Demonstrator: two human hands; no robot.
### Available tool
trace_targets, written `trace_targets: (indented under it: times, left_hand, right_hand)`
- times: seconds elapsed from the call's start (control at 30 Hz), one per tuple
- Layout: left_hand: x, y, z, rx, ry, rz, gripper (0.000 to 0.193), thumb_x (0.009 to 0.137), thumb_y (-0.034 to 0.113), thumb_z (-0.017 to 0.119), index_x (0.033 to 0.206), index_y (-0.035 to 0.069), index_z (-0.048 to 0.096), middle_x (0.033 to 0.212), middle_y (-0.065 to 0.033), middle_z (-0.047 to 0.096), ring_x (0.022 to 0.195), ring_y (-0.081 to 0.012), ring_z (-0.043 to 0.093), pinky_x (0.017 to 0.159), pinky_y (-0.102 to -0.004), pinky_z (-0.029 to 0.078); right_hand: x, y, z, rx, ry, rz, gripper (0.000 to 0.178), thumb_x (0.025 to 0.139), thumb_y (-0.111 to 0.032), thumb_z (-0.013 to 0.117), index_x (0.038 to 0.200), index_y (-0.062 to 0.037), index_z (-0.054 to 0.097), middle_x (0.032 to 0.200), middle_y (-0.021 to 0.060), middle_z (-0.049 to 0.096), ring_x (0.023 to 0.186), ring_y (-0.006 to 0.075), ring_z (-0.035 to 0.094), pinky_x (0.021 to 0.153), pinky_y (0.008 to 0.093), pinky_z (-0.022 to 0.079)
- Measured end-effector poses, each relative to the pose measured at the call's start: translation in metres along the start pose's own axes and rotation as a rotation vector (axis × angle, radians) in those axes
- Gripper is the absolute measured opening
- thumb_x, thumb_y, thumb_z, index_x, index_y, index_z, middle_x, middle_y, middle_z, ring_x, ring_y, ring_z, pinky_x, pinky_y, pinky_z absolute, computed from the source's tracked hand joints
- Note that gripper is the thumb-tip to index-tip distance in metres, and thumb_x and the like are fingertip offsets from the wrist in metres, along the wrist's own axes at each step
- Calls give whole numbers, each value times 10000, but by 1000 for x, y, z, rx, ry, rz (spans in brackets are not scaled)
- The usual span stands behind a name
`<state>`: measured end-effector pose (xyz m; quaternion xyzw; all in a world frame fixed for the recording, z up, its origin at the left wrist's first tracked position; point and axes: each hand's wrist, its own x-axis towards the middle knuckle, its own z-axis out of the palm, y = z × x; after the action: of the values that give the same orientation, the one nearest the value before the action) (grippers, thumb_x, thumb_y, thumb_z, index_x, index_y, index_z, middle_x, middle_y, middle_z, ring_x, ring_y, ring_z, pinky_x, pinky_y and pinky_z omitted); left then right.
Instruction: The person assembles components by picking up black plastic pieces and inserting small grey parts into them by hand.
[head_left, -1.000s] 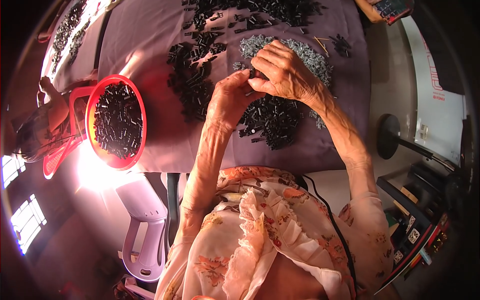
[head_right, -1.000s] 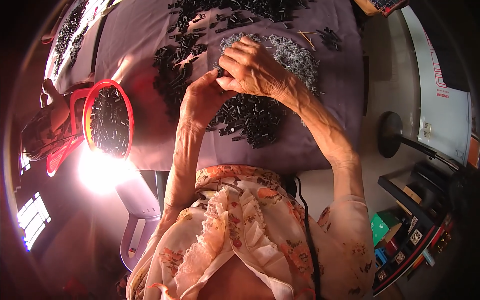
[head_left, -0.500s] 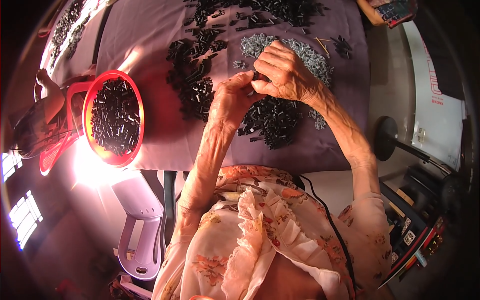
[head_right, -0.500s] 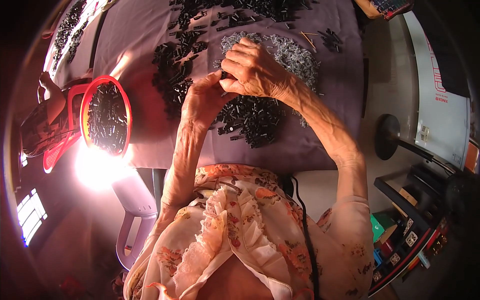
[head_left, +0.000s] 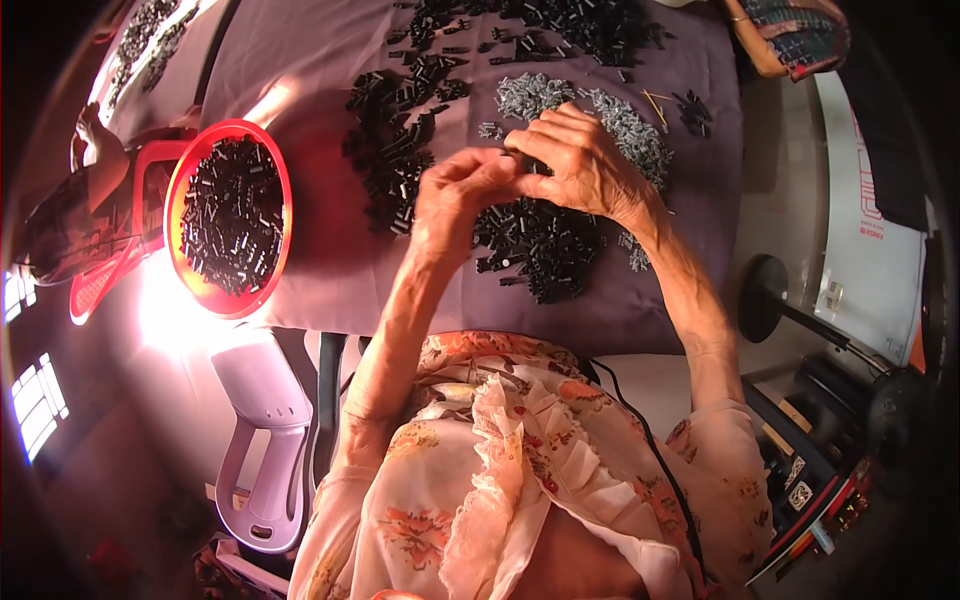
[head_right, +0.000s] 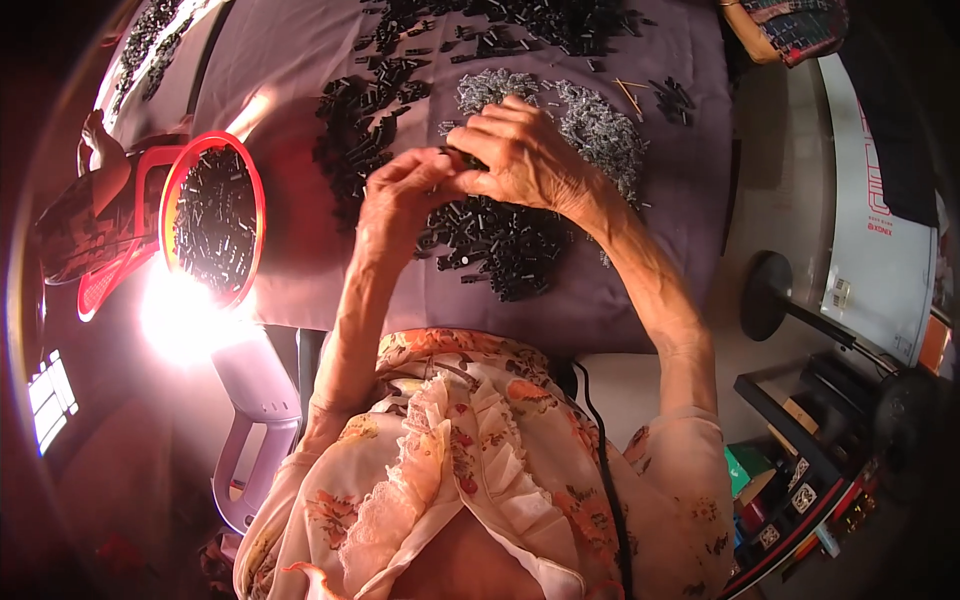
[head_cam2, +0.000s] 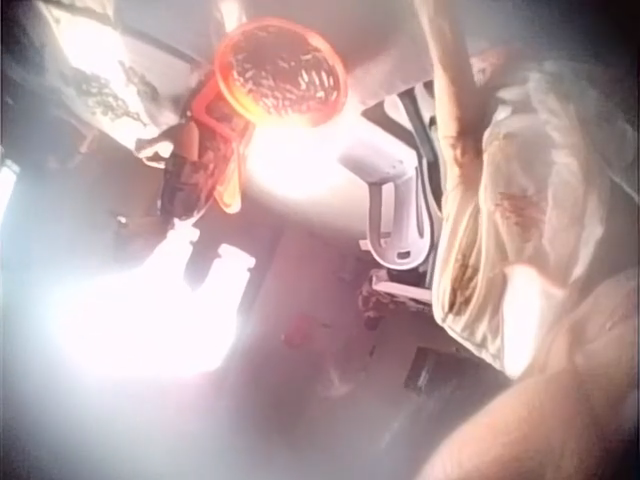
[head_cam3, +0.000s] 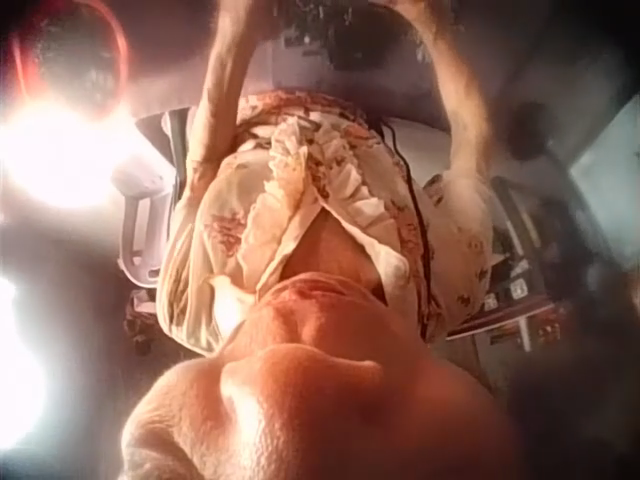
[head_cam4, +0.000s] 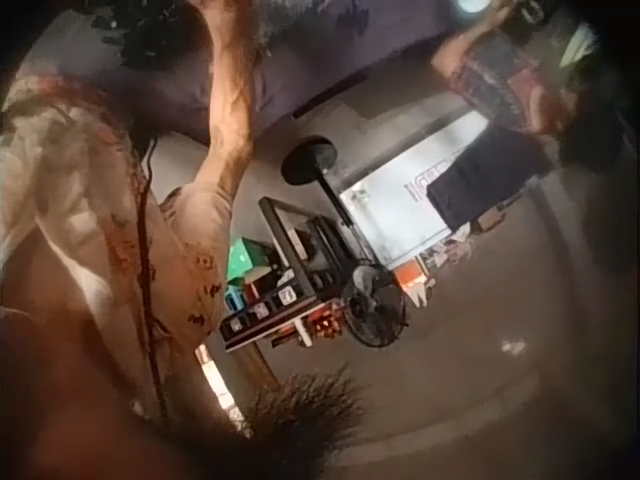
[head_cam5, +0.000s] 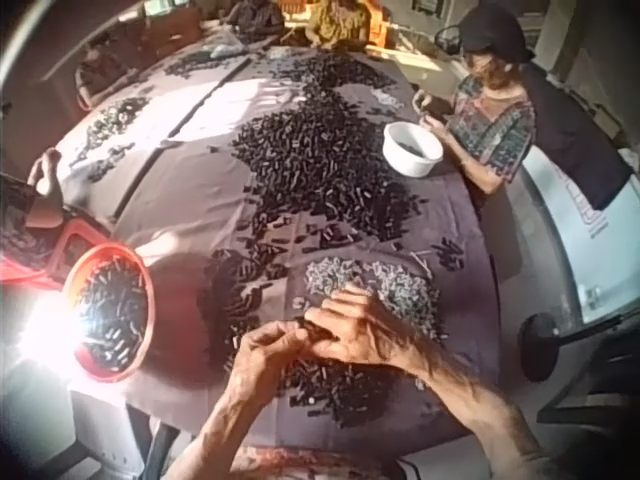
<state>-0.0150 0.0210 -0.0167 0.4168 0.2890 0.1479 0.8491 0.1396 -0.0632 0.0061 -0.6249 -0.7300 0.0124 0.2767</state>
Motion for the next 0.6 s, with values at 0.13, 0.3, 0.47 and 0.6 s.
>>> trace_targets:
  times: [0.13,0.3,0.47,0.6]
  left_hand:
    - [-15,38,-38,275,291,284,237,783,177,651,914,-20,640,740,-36,629,677,-95,559,674,-216,438]
    - [-33,82,-106,1033,687,547,207,797,105,628,984,19,645,857,-60,665,772,-96,592,728,-220,455]
    - [-45,92,-174,1239,982,357,240,771,219,648,973,90,655,869,-110,660,744,-183,630,680,-300,474]
    - [-52,95,-173,1344,1025,513,251,779,237,637,980,88,646,857,-104,650,731,-200,627,667,-314,472]
  right_hand:
    - [-8,22,17,18,63,115,204,709,-161,680,832,-28,589,753,93,603,735,256,579,692,345,441]
    - [-3,36,45,-94,111,165,94,714,-69,640,773,-22,584,717,85,589,693,252,577,656,340,459]
    - [18,44,76,-137,-44,186,120,726,-38,553,630,-54,483,613,75,509,601,228,552,566,351,436]
    - [21,40,81,-190,-113,177,118,713,-41,555,628,-54,474,625,81,523,624,237,561,612,360,429]
